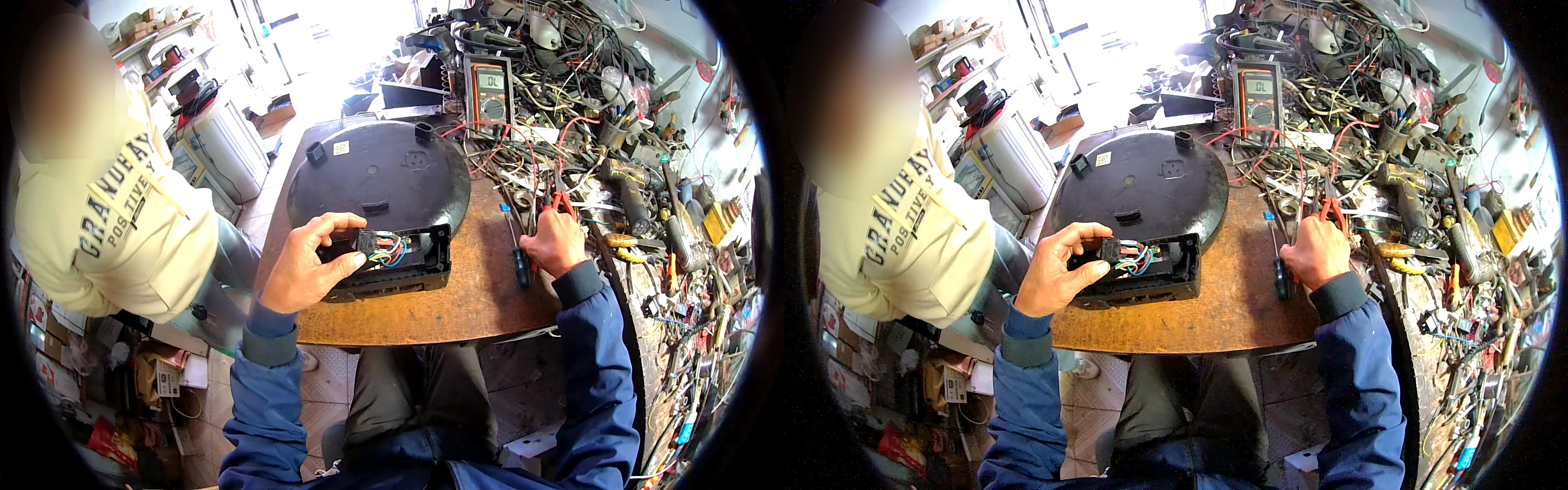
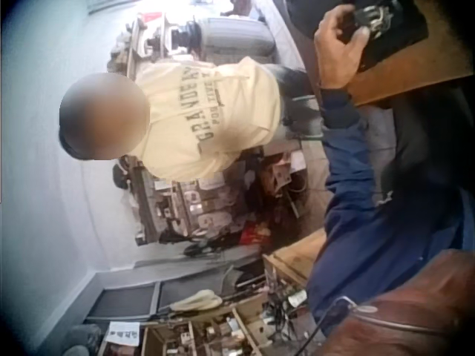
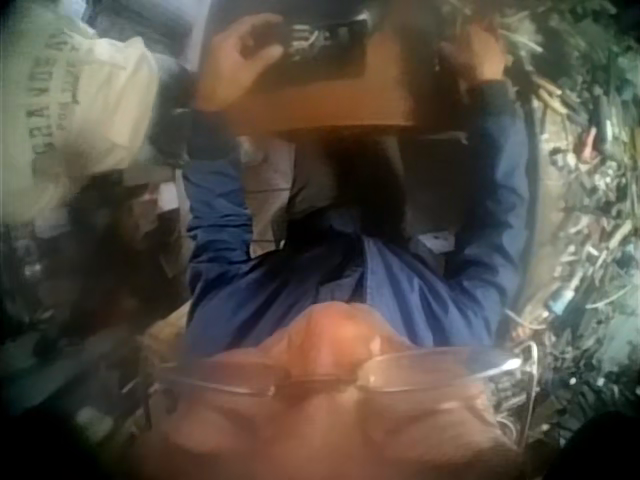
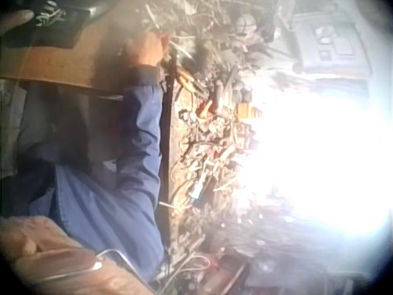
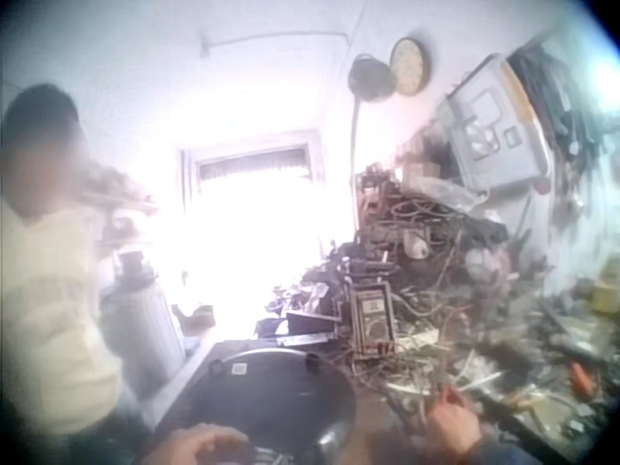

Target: The person handles a black appliance, placing it on a workbench and removing a small cover. They then pick up a round gold-colored appliance, flip it over, and use a screwdriver to remove screws from the bottom cover. The person removes the cover to expose the internal wiring.

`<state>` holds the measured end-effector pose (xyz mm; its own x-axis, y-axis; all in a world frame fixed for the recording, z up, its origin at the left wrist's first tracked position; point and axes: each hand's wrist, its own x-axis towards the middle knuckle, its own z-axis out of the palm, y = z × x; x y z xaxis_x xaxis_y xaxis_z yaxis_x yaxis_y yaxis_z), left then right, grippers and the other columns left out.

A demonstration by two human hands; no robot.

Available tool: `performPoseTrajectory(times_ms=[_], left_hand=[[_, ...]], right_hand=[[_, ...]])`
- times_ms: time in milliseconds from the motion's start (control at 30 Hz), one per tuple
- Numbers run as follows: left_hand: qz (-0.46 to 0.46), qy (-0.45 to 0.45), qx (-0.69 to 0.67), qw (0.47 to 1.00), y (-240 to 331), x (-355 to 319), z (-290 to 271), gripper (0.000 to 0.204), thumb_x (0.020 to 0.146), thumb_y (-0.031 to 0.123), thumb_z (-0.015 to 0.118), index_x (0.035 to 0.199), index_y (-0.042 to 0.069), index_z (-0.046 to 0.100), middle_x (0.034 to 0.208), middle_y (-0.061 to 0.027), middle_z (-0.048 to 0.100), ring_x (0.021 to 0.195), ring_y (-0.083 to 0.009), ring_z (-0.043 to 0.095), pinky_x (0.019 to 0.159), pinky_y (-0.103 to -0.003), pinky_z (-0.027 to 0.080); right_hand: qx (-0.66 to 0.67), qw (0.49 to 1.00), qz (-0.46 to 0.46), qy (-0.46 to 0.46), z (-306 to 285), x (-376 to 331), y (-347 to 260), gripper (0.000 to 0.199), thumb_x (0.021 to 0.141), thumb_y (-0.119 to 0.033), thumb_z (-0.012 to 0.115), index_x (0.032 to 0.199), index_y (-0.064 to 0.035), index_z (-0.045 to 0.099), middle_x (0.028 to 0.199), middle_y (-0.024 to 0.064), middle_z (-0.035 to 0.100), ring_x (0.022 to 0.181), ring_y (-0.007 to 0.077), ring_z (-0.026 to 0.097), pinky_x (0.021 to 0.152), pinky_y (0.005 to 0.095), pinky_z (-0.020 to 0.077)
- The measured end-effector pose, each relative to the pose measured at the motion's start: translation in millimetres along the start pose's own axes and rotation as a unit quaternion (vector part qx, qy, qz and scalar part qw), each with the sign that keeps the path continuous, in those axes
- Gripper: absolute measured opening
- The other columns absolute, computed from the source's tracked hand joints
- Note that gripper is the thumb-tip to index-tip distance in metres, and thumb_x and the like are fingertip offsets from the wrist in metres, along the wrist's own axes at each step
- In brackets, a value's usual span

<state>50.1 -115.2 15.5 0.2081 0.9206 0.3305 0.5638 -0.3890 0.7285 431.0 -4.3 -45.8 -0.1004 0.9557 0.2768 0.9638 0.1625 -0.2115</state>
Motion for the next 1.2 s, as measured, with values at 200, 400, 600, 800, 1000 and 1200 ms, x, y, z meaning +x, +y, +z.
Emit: performPoseTrajectory(times_ms=[200,400,600,800,1000,1200], left_hand=[[-0.017,-0.009,-0.059,0.998,-2,1,1,0.049,0.09,0.026,0.084,0.127,0.001,0.066,0.111,-0.0006,0.065,0.1,-0.0094,0.053,0.091,-0.026,0.042],[-0.02,-0.02,-0.06,0.998,-5,0,-2,0.048,0.09,0.025,0.084,0.128,0.001,0.066,0.114,-0.0005,0.066,0.102,-0.0087,0.054,0.092,-0.026,0.043],[-0.046,-0.046,-0.171,0.983,3,14,0,0.046,0.096,0.017,0.079,0.133,-0.004,0.061,0.118,-0.0065,0.067,0.105,-0.0101,0.063,0.094,-0.026,0.052],[-0.069,-0.09,-0.136,0.984,22,49,4,0.06,0.091,0.011,0.083,0.142,-0.003,0.054,0.13,-0.0129,0.064,0.109,-0.014,0.062,0.099,-0.031,0.054],[-0.048,-0.068,0.024,0.996,40,33,10,0.081,0.086,0.014,0.086,0.154,0.001,0.045,0.146,-0.0159,0.056,0.126,-0.0236,0.056,0.104,-0.038,0.05],[0.05,0.0,-0.644,0.763,45,-15,31,0.095,0.101,0.06,0.057,0.164,-0.003,0.024,0.171,-0.0248,0.024,0.158,-0.0406,0.025,0.122,-0.053,0.035]], right_hand=[[0.009,0.999,0.0,0.036,11,4,-1,0.025,0.076,-0.023,0.076,0.082,0.0011,0.072,0.087,0.0242,0.073,0.087,0.0431,0.073,0.076,0.0525,0.058],[0.063,0.997,0.018,0.033,22,14,9,0.022,0.075,-0.017,0.073,0.082,0.0033,0.069,0.088,0.027,0.073,0.087,0.046,0.071,0.079,0.0523,0.0567],[0.407,0.899,0.122,-0.104,10,19,46,0.018,0.08,-0.014,0.075,0.086,0.0015,0.069,0.068,0.0102,0.064,0.056,0.0218,0.061,0.05,0.0376,0.0473],[0.661,0.713,0.149,-0.178,4,5,39,0.008,0.094,-0.013,0.07,0.091,-0.0096,0.064,0.062,-0.0032,0.059,0.039,0.0062,0.045,0.034,0.0224,0.0285],[0.746,0.64,0.101,-0.153,-11,-17,30,0.01,0.097,-0.012,0.07,0.105,-0.0092,0.064,0.076,-0.0028,0.065,0.056,0.008,0.062,0.043,0.0218,0.0431],[0.73,0.676,0.019,-0.099,-13,-32,16,0.018,0.099,-0.015,0.071,0.112,-0.0082,0.061,0.084,0.0012,0.066,0.072,0.0143,0.071,0.053,0.0249,0.0556]])
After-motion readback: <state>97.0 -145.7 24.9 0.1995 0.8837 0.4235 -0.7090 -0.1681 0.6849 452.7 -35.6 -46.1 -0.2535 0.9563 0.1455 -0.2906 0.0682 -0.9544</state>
